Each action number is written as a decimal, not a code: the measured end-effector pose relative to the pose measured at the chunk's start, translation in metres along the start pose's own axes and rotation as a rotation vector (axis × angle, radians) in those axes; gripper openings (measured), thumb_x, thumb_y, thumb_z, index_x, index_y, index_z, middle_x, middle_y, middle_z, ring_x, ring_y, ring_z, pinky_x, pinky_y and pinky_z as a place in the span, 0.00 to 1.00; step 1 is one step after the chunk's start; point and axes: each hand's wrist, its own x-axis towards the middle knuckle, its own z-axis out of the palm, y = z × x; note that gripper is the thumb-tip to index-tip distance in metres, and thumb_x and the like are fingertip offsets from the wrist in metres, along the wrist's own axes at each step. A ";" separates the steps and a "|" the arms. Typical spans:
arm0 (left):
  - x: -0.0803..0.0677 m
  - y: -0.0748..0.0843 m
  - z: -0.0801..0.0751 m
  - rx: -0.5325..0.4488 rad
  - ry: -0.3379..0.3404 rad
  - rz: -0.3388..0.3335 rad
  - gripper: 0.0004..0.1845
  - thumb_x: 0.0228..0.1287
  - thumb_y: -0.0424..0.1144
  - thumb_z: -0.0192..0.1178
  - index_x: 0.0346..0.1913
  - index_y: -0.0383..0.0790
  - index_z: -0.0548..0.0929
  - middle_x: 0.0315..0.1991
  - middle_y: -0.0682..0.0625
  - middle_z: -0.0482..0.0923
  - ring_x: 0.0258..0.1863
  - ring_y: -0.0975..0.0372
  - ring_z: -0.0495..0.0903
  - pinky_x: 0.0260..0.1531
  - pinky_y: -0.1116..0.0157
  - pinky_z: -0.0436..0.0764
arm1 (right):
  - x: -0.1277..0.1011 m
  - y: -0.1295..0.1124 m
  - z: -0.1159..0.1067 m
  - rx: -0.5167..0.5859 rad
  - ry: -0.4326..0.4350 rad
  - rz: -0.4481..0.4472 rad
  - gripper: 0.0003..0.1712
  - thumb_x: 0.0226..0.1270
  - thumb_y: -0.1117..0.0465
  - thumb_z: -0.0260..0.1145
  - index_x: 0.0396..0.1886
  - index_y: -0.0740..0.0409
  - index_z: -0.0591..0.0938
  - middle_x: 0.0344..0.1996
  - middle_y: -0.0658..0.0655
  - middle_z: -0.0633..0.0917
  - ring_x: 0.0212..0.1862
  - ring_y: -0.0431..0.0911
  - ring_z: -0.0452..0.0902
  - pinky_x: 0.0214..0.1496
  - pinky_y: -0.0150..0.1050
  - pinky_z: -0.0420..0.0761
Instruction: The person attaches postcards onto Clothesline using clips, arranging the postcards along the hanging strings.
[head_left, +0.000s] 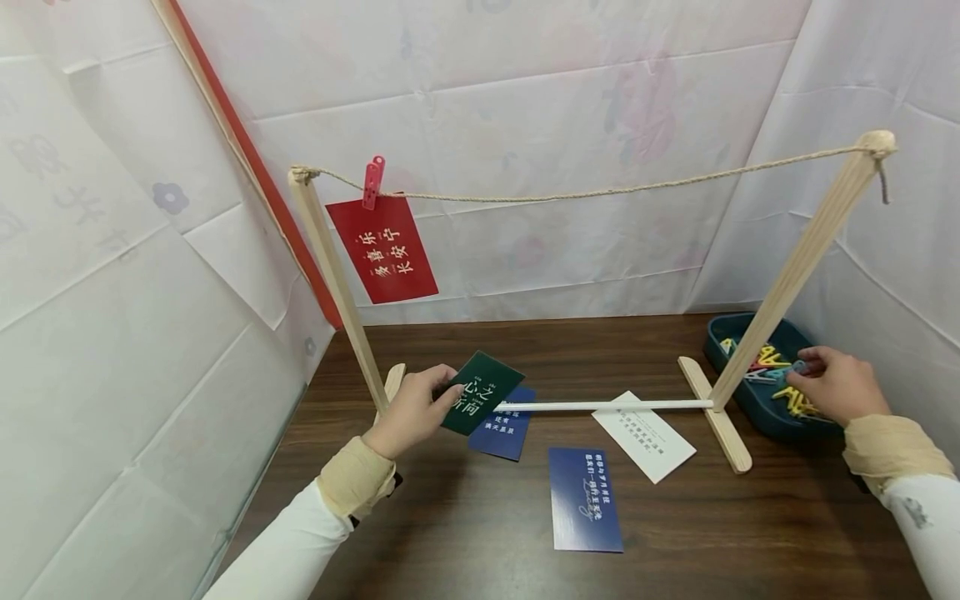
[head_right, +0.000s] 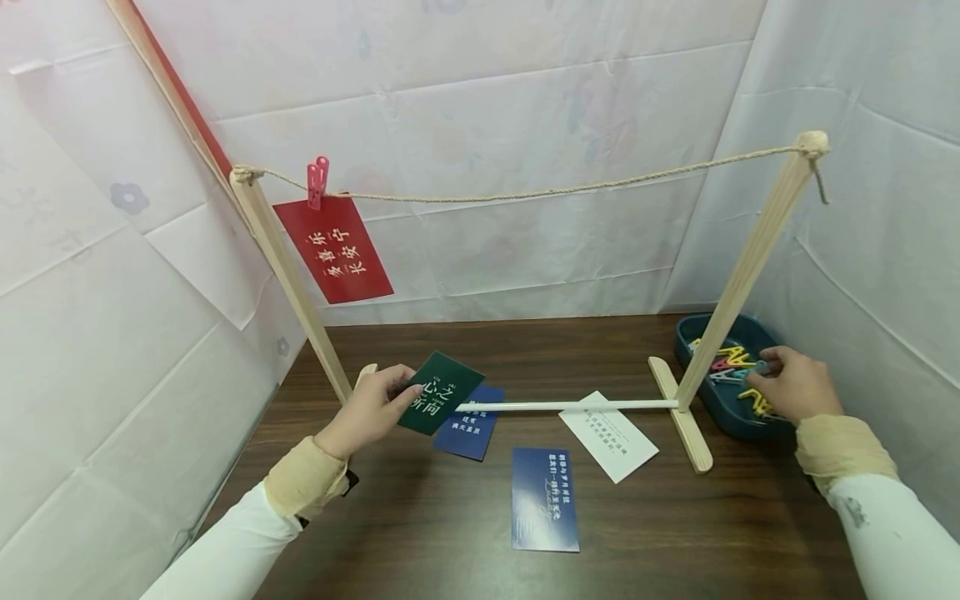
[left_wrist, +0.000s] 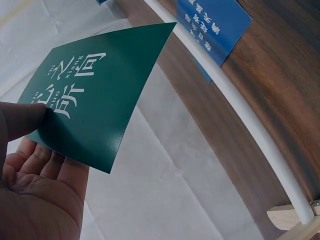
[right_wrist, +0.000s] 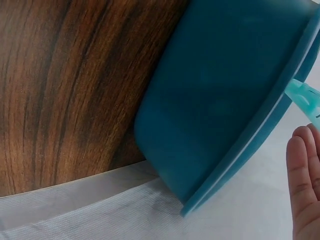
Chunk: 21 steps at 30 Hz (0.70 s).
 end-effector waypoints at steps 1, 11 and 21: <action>0.001 0.000 0.000 -0.002 0.009 0.003 0.04 0.80 0.34 0.64 0.48 0.36 0.86 0.41 0.43 0.91 0.36 0.61 0.88 0.39 0.59 0.92 | -0.001 0.000 0.000 0.002 0.009 -0.008 0.24 0.70 0.63 0.73 0.54 0.82 0.80 0.39 0.79 0.87 0.38 0.69 0.85 0.30 0.38 0.77; 0.006 0.003 -0.002 -0.049 0.092 -0.019 0.07 0.79 0.35 0.65 0.51 0.35 0.87 0.45 0.42 0.91 0.39 0.57 0.90 0.43 0.54 0.93 | -0.003 -0.006 -0.007 0.013 0.057 -0.020 0.20 0.69 0.63 0.73 0.51 0.77 0.84 0.38 0.76 0.89 0.33 0.58 0.85 0.31 0.33 0.74; 0.012 0.009 -0.007 -0.091 0.181 0.007 0.06 0.79 0.35 0.66 0.50 0.35 0.86 0.46 0.40 0.92 0.41 0.53 0.92 0.43 0.53 0.93 | -0.008 -0.016 -0.016 0.045 0.093 -0.019 0.19 0.71 0.63 0.73 0.52 0.76 0.84 0.40 0.77 0.89 0.32 0.28 0.72 0.29 0.24 0.69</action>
